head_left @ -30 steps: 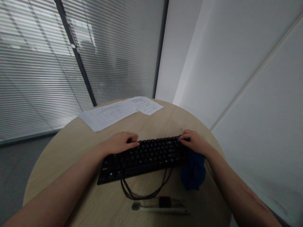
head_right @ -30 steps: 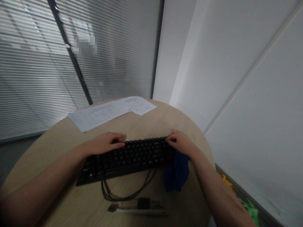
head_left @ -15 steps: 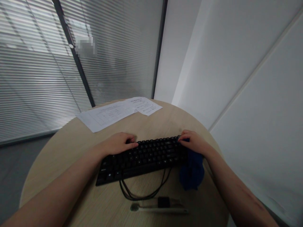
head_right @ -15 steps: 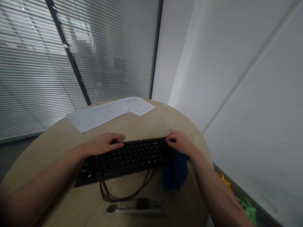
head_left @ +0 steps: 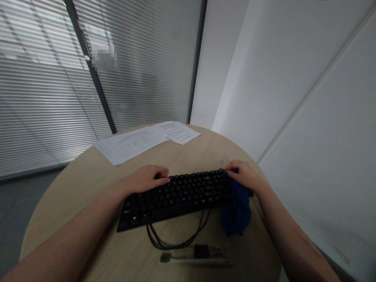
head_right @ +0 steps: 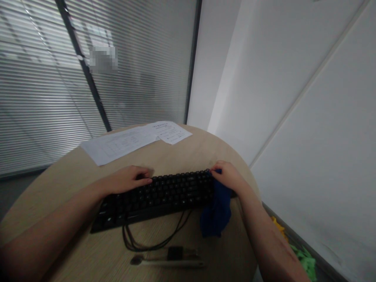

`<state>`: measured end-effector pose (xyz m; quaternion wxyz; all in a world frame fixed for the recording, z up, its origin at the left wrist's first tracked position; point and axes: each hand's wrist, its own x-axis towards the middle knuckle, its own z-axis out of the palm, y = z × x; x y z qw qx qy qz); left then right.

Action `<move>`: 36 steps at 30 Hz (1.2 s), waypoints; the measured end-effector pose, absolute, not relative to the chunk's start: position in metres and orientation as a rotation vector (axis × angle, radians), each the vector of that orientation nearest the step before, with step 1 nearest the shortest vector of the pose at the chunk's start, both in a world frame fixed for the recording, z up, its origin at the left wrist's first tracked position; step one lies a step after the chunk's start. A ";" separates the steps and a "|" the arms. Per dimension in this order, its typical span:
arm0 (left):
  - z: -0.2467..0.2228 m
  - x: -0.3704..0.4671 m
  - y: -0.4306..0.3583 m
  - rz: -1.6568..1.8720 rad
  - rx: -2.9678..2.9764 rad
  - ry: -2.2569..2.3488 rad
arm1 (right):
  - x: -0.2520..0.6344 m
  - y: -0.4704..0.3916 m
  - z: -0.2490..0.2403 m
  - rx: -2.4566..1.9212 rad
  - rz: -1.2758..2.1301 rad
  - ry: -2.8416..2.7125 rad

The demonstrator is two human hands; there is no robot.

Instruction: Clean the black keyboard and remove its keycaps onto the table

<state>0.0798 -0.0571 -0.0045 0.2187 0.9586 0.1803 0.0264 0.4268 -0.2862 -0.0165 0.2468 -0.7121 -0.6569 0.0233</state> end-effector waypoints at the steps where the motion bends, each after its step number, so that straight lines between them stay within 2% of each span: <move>1: -0.004 0.080 -0.057 0.067 2.652 0.505 | 0.427 -0.286 -0.017 -1.941 0.098 -1.810; 16: -0.002 0.080 -0.059 0.065 2.632 0.517 | 0.425 -0.287 -0.016 -1.882 0.206 -1.928; 36: -0.006 0.080 -0.056 0.061 2.668 0.501 | 0.424 -0.287 -0.013 -1.996 0.170 -1.890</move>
